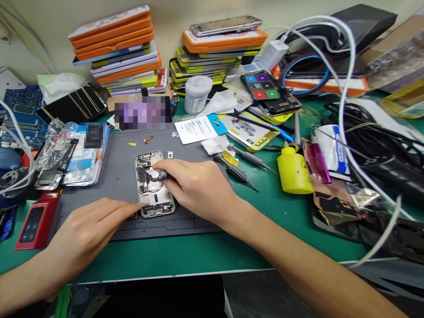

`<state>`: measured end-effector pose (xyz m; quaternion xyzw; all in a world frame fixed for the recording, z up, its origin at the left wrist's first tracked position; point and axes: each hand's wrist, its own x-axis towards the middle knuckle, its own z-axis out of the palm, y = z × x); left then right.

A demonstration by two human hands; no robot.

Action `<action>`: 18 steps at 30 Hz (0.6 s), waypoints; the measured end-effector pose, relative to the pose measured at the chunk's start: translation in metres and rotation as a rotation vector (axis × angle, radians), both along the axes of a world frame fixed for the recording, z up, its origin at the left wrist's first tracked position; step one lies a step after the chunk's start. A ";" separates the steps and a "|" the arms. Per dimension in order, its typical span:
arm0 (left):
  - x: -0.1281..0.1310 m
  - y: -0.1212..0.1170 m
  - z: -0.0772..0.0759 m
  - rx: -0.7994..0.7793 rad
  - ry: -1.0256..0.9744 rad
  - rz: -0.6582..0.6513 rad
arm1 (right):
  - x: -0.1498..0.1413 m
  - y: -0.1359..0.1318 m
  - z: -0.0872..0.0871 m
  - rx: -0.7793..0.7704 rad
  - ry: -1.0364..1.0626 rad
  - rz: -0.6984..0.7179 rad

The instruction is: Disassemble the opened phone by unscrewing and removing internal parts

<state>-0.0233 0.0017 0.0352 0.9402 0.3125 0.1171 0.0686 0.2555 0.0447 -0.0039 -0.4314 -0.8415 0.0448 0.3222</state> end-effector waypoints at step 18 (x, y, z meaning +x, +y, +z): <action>0.006 0.010 -0.001 0.120 0.127 0.100 | 0.000 0.005 0.007 -0.371 0.475 -0.136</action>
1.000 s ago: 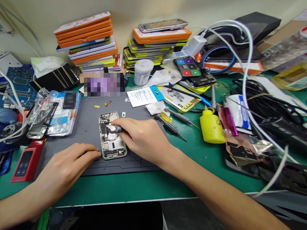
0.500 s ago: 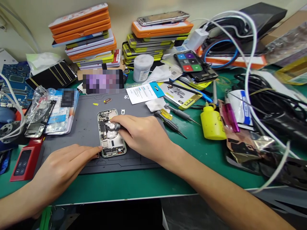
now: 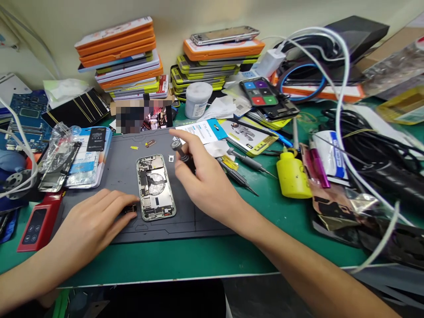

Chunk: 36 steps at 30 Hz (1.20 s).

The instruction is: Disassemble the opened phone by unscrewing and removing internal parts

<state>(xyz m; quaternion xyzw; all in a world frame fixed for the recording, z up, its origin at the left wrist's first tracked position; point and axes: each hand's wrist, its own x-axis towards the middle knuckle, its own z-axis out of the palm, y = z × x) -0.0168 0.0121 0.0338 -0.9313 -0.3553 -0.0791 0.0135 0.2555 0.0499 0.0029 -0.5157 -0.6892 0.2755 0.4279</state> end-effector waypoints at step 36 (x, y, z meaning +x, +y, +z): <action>0.007 0.003 -0.032 0.116 -0.099 -0.069 | -0.005 0.011 -0.006 0.241 -0.881 -0.096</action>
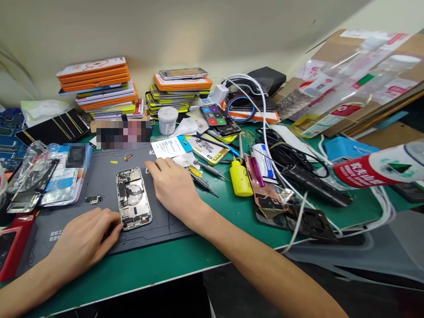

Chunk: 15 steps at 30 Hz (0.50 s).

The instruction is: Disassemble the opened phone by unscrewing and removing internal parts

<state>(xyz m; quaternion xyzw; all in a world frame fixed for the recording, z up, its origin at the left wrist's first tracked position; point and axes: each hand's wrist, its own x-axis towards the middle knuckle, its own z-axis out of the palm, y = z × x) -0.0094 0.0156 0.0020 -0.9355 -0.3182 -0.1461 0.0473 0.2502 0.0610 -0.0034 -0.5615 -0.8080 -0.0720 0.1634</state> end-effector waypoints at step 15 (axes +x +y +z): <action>-0.001 -0.001 -0.001 0.007 -0.002 -0.006 | 0.005 0.003 0.009 0.031 -0.033 -0.069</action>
